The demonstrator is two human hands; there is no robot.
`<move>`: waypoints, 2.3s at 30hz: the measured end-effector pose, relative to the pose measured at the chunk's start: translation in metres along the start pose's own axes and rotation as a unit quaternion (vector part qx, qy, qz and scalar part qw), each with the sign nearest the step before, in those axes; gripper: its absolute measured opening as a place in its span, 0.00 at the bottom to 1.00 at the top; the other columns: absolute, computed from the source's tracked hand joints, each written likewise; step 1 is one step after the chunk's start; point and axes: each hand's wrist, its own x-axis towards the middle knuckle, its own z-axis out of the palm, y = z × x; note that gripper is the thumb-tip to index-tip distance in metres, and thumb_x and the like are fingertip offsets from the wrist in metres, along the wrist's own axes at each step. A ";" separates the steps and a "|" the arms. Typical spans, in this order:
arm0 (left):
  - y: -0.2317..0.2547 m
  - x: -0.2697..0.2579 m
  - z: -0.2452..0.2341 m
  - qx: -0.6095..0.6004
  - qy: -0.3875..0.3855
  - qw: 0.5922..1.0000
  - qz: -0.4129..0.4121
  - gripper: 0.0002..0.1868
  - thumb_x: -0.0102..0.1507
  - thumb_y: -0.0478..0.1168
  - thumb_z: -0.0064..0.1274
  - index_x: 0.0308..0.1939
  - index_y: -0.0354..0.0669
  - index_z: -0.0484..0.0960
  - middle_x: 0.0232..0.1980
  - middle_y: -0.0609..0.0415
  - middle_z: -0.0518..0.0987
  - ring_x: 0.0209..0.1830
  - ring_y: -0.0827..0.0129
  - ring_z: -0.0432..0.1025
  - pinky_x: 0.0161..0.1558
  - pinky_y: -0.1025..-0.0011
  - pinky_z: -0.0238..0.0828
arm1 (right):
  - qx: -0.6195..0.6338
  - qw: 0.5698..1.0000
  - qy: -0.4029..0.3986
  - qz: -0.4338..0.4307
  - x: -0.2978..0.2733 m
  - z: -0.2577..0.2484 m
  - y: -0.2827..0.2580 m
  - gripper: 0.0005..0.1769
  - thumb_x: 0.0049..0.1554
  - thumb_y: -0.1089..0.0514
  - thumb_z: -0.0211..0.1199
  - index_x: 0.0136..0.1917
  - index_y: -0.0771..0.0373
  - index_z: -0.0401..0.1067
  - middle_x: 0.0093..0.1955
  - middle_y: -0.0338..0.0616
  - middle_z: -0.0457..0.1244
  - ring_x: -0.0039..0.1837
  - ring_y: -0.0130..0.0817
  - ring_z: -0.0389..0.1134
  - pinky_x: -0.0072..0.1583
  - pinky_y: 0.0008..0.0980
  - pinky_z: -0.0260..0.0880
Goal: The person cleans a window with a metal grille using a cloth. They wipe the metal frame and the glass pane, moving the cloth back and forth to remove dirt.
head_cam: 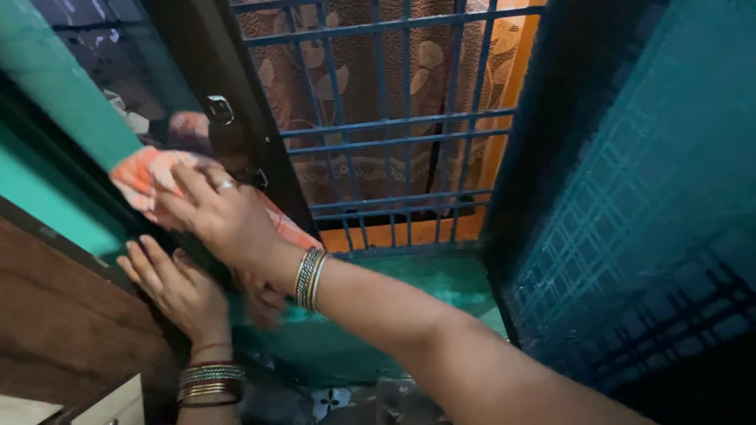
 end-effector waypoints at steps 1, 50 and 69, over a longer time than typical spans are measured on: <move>0.007 0.002 -0.002 0.022 0.009 0.999 0.023 0.31 0.80 0.51 0.32 0.80 0.32 0.59 0.84 0.33 0.54 0.85 0.34 0.42 0.82 0.43 0.38 | 0.026 1.000 0.016 -0.003 0.004 0.001 0.001 0.22 0.66 0.50 0.56 0.72 0.55 0.67 0.74 0.49 0.59 0.70 0.47 0.64 0.56 0.36 0.72; 0.149 0.052 -0.063 -0.040 0.103 0.983 0.148 0.38 0.78 0.56 0.29 0.84 0.36 0.43 0.88 0.36 0.41 0.89 0.35 0.33 0.87 0.43 0.29 | -0.012 0.957 0.287 -0.044 0.188 -0.138 0.020 0.28 0.61 0.62 0.65 0.70 0.38 0.65 0.75 0.36 0.55 0.67 0.44 0.64 0.56 0.31 0.74; 0.166 0.057 -0.038 -0.099 0.081 0.974 0.187 0.39 0.75 0.59 0.28 0.83 0.36 0.47 0.86 0.33 0.44 0.86 0.31 0.36 0.82 0.39 0.31 | 0.054 0.968 0.246 0.024 0.183 -0.168 0.037 0.33 0.48 0.61 0.69 0.66 0.43 0.69 0.74 0.43 0.60 0.72 0.54 0.63 0.67 0.46 0.72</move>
